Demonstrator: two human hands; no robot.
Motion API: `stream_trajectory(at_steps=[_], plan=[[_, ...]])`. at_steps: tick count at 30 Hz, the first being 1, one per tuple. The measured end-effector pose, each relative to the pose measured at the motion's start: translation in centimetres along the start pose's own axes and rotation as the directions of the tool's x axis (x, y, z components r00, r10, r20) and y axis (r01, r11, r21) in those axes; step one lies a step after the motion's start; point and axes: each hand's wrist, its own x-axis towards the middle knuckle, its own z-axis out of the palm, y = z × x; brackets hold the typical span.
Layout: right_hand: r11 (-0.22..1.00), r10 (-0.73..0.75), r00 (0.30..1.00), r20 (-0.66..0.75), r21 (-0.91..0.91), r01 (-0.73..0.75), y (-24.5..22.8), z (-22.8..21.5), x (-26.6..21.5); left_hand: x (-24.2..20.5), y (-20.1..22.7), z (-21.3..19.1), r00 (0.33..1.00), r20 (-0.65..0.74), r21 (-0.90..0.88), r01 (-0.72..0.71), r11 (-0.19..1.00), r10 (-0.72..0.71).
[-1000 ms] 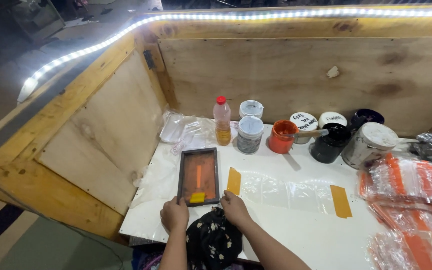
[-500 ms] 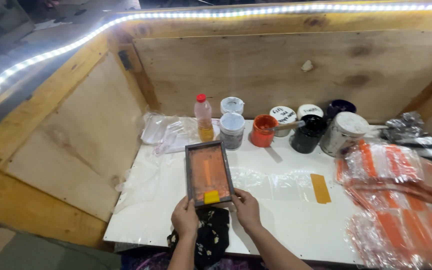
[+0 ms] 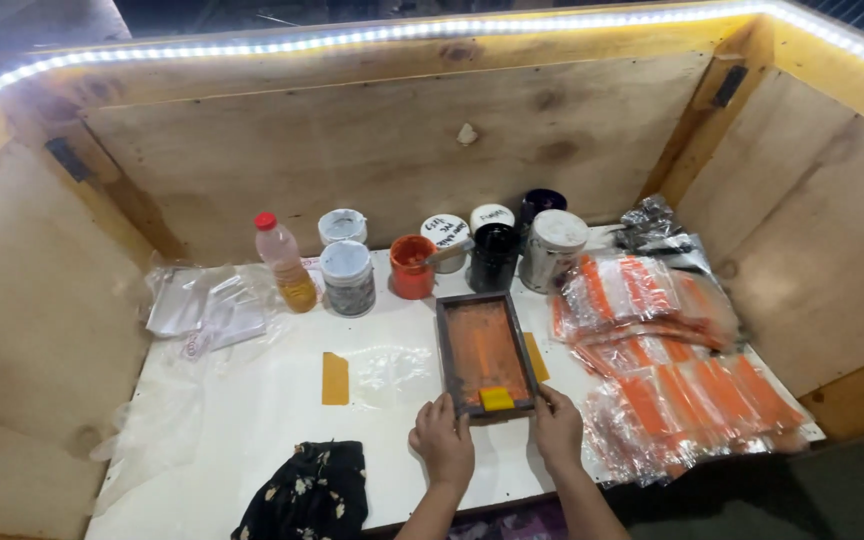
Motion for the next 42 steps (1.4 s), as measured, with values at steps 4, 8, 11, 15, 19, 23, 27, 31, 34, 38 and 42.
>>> stream_trajectory(at_steps=[4, 8, 11, 15, 19, 23, 27, 31, 34, 38, 42], plan=[[0.999, 0.035, 0.999, -0.013, -0.04, -0.036, -2.4, -1.4, 0.0, 0.7, 1.3, 1.8, 1.0, 0.004, 0.045, -0.007, 0.999, 0.007], [0.998, 0.049, 0.998, -0.027, -0.042, -0.05, -2.4, -1.7, 0.3, 1.0, 1.8, 1.6, 0.998, 0.044, 0.073, -0.049, 0.996, 0.046], [0.998, 0.023, 0.999, -0.031, -0.065, -0.025, -0.8, -1.5, 1.5, 0.7, 1.4, 1.8, 0.994, 0.024, 0.05, -0.112, 0.992, 0.111], [0.998, 0.037, 0.999, -0.032, -0.059, -0.039, -0.2, -1.8, 1.3, 0.2, 0.9, 1.7, 0.962, -0.048, 0.055, -0.266, 0.962, 0.269], [0.995, -0.031, 0.999, -0.042, -0.096, 0.027, 0.5, -2.0, 1.9, 0.6, 0.7, 2.4, 0.952, -0.009, 0.105, -0.303, 0.947, 0.306], [0.976, -0.075, 0.997, 0.008, -0.204, 0.075, 0.6, -2.3, 1.1, 0.3, 0.5, 2.5, 0.938, -0.008, 0.1, -0.343, 0.934, 0.345], [0.941, -0.06, 0.997, 0.044, -0.331, 0.071, 1.2, -2.8, 1.1, -0.1, 0.6, 2.2, 0.923, -0.042, 0.069, -0.38, 0.923, 0.383], [0.88, -0.138, 0.989, 0.047, -0.453, 0.144, 2.9, -2.9, 2.0, -0.3, 1.0, 1.9, 0.915, -0.048, 0.086, -0.396, 0.914, 0.4], [0.89, -0.135, 0.987, 0.089, -0.427, 0.16, 2.2, -3.0, 1.8, -0.3, 1.4, 1.6, 0.933, 0.039, 0.106, -0.359, 0.927, 0.357], [0.901, -0.079, 0.99, 0.113, -0.417, 0.12, 2.7, -2.9, 2.0, -0.2, 1.2, 1.9, 0.933, 0.031, 0.142, -0.359, 0.923, 0.358], [0.895, -0.105, 0.988, 0.114, -0.421, 0.144, 3.0, -2.9, 2.1, -0.2, 1.6, 1.4, 0.934, 0.059, 0.157, -0.357, 0.921, 0.352]])
